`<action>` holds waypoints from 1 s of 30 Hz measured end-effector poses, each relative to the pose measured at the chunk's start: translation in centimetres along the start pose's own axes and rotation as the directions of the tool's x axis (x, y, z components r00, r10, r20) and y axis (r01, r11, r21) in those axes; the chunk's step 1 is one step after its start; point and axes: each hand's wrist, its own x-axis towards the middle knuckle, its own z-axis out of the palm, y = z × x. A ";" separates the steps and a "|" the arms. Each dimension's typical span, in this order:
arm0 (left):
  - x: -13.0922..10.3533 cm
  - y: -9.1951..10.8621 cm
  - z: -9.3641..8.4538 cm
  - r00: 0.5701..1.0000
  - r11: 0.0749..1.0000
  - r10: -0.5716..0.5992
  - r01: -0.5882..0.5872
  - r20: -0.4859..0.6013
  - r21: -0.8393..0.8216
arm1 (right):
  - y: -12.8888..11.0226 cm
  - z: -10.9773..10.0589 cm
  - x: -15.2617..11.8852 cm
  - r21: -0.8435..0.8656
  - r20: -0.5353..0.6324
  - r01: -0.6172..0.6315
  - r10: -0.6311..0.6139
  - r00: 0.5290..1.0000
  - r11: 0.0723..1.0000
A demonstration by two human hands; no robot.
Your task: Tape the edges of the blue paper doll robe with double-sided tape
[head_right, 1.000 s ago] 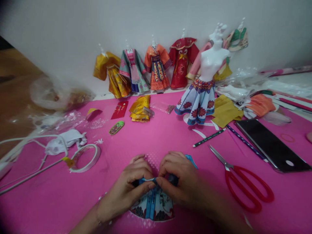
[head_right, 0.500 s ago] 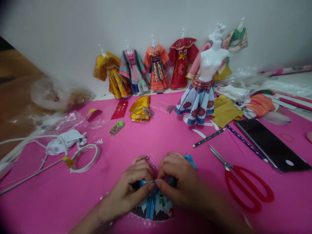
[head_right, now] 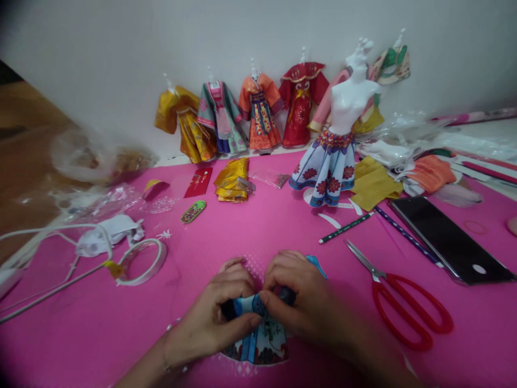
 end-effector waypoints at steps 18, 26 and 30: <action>0.1 -0.4 0.6 1.000 0.988 0.024 -0.026 0.014 0.152 | 0.2 0.2 -0.2 0.015 -0.014 0.008 -0.008 1.000 1.000; 0.1 -0.3 0.3 1.000 0.991 -0.009 0.007 0.020 0.134 | -0.1 0.0 0.0 0.023 -0.031 -0.053 0.054 0.998 0.998; 0.1 -0.5 -0.3 0.985 0.991 -0.118 0.125 -0.122 0.054 | -0.2 -0.3 0.0 0.030 -0.073 -0.157 0.159 0.985 0.987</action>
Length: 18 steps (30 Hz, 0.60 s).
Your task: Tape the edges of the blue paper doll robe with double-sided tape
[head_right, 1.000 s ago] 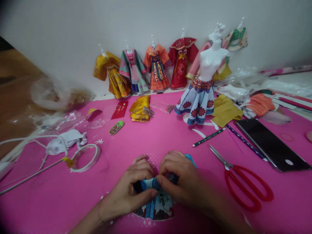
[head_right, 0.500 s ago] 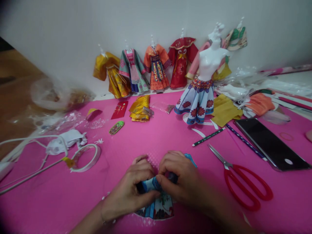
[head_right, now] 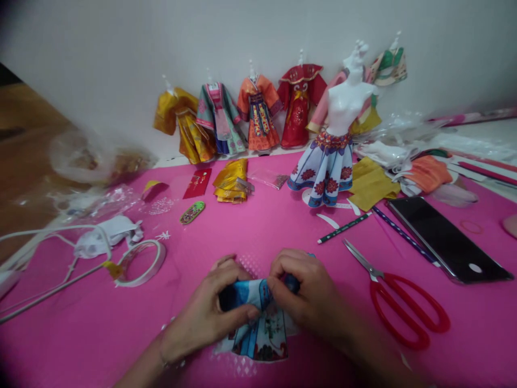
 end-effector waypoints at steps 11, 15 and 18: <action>0.0 -2.0 -0.1 0.886 1.000 -0.021 0.027 -0.462 0.007 | 0.5 0.0 0.0 -0.011 -0.140 -0.255 0.252 0.958 0.967; -0.1 -1.6 -0.1 0.905 0.999 -0.006 0.026 -0.425 0.043 | 0.6 0.0 0.1 0.022 -0.172 -0.296 0.295 0.940 0.955; -0.2 -1.3 0.0 0.942 0.996 -0.025 0.051 -0.334 0.069 | 0.5 -0.1 0.1 0.062 -0.170 -0.309 0.315 0.934 0.949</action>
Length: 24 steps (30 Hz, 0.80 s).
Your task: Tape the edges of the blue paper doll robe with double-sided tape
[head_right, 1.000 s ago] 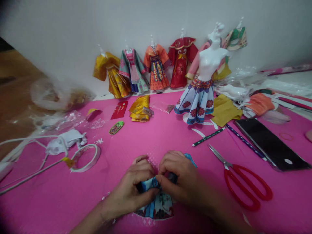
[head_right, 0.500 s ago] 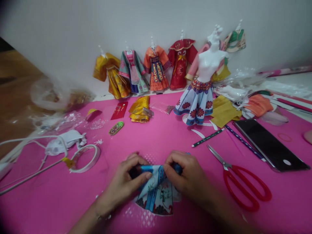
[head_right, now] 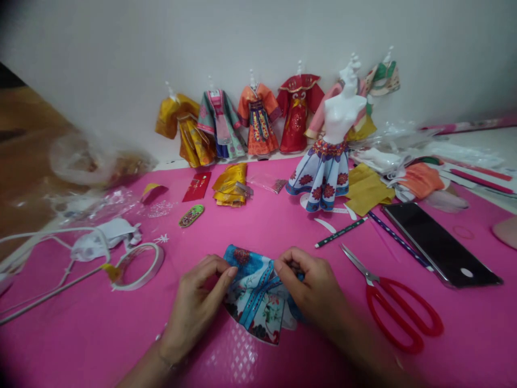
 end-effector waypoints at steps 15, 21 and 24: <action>-0.2 0.2 0.7 0.894 0.805 -0.275 0.415 0.353 -0.424 | 0.1 -0.1 -0.4 0.184 0.020 -0.054 0.052 0.998 0.981; -0.1 0.1 0.3 0.767 0.502 -0.300 0.632 0.567 -0.590 | -0.2 -0.1 -0.3 0.189 -0.012 -0.042 0.045 0.999 0.981; -0.4 0.2 0.8 0.704 0.403 -0.248 0.699 0.665 -0.590 | -0.1 0.1 -0.6 0.201 0.007 -0.047 0.047 0.999 0.978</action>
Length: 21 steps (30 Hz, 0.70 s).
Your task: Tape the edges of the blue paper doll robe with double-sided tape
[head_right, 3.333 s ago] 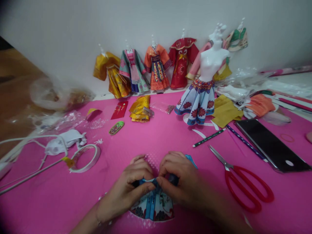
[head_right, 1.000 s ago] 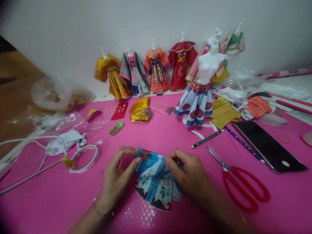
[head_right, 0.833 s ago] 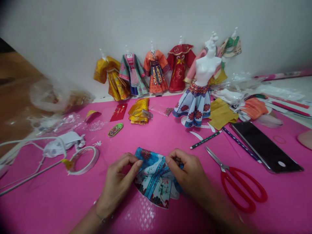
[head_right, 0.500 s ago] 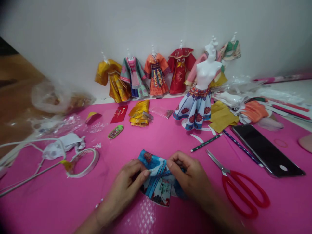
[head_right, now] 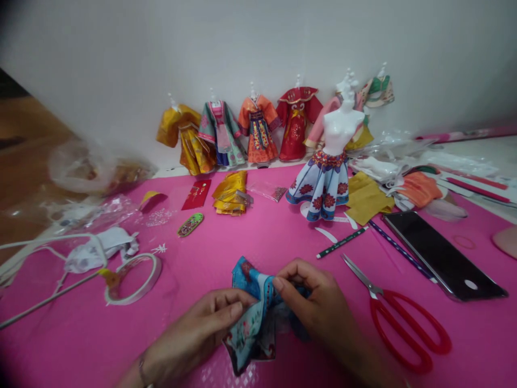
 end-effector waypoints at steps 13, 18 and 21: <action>0.0 0.5 1.1 1.000 0.959 0.006 0.001 0.023 -0.282 | 0.0 0.3 -0.1 -0.012 0.011 0.038 -0.038 0.999 0.999; 0.2 0.1 1.3 0.998 0.957 -0.012 0.030 0.063 -0.289 | 0.1 0.5 -0.4 -0.012 0.035 0.056 -0.055 0.998 0.998; 0.3 -0.2 1.2 1.000 0.950 0.009 -0.007 0.005 -0.313 | -0.4 0.6 -0.3 -0.028 0.074 0.057 -0.055 0.996 0.998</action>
